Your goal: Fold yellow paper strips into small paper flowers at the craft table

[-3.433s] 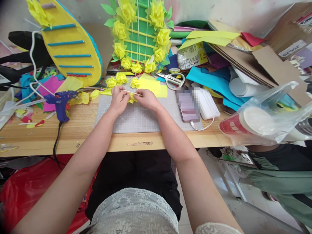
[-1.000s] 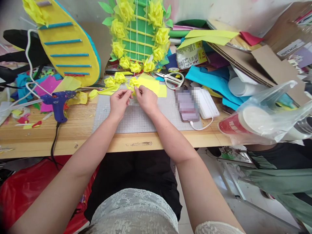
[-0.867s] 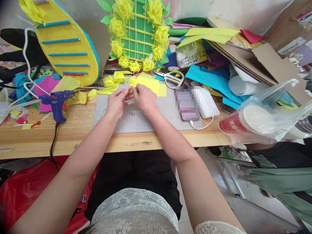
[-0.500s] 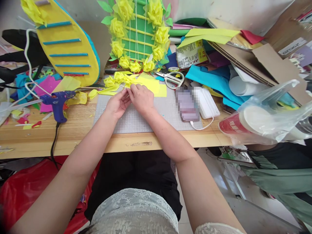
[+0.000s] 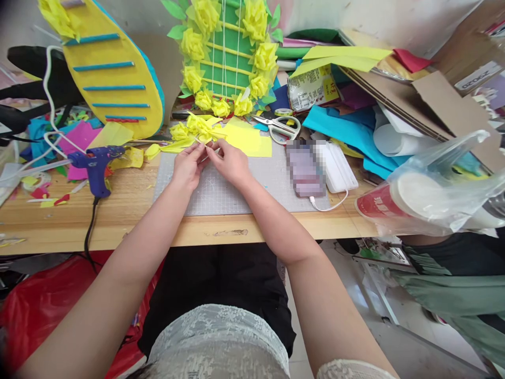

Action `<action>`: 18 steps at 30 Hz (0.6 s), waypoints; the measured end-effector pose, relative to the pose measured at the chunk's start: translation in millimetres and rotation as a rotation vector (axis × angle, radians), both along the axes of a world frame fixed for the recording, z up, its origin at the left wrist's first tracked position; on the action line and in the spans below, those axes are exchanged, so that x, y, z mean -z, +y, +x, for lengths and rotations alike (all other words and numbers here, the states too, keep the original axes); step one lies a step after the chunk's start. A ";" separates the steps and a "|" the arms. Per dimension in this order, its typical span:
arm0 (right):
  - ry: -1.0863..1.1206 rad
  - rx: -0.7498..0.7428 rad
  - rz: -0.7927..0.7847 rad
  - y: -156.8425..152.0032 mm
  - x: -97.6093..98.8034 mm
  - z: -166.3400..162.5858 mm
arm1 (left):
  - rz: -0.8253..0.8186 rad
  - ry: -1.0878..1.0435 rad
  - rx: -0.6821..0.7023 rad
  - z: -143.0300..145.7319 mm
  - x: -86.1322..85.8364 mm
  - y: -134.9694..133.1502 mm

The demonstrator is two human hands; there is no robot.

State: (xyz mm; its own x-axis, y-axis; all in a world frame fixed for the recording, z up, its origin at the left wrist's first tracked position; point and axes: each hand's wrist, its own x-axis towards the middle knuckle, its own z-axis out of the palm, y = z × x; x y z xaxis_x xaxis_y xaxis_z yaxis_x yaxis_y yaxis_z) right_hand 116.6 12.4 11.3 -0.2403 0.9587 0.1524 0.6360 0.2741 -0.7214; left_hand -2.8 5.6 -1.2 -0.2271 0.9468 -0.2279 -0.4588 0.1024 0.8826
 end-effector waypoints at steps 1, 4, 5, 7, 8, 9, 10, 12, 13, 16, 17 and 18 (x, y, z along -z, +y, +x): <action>0.057 -0.007 -0.031 2.5 2.6 1.5 | 0.005 0.015 -0.005 0.6 -0.7 -0.2; 0.188 -0.024 -0.063 9.2 8.3 3.2 | 0.006 0.044 -0.010 1.6 -3.4 -1.1; 0.214 -0.020 -0.069 10.6 8.8 3.0 | 0.008 0.050 -0.014 1.7 -4.1 -1.4; 0.247 -0.002 -0.088 12.0 7.6 2.2 | 0.018 0.064 -0.025 1.7 -4.8 -1.6; 0.259 0.007 -0.101 12.3 6.4 1.8 | 0.025 0.074 -0.033 1.8 -4.8 -1.6; 0.269 0.014 -0.116 12.4 4.9 1.6 | 0.030 0.087 -0.043 2.0 -4.6 -1.5; 0.280 0.020 -0.131 12.5 3.5 1.5 | 0.034 0.103 -0.055 2.3 -4.2 -1.3; 0.305 0.020 -0.157 12.6 1.3 1.6 | 0.038 0.135 -0.080 3.0 -3.3 -0.9; 0.320 0.014 -0.166 12.7 0.5 1.8 | 0.039 0.147 -0.091 3.3 -2.9 -0.7; 0.385 -0.027 -0.203 12.5 -0.8 2.9 | 0.047 0.168 -0.102 3.5 -2.2 -0.4; 0.409 -0.041 -0.226 12.2 -1.1 3.3 | 0.050 0.170 -0.100 3.3 -2.0 -0.5; 0.430 -0.053 -0.253 11.7 -1.4 3.7 | 0.054 0.171 -0.096 3.0 -2.0 -0.7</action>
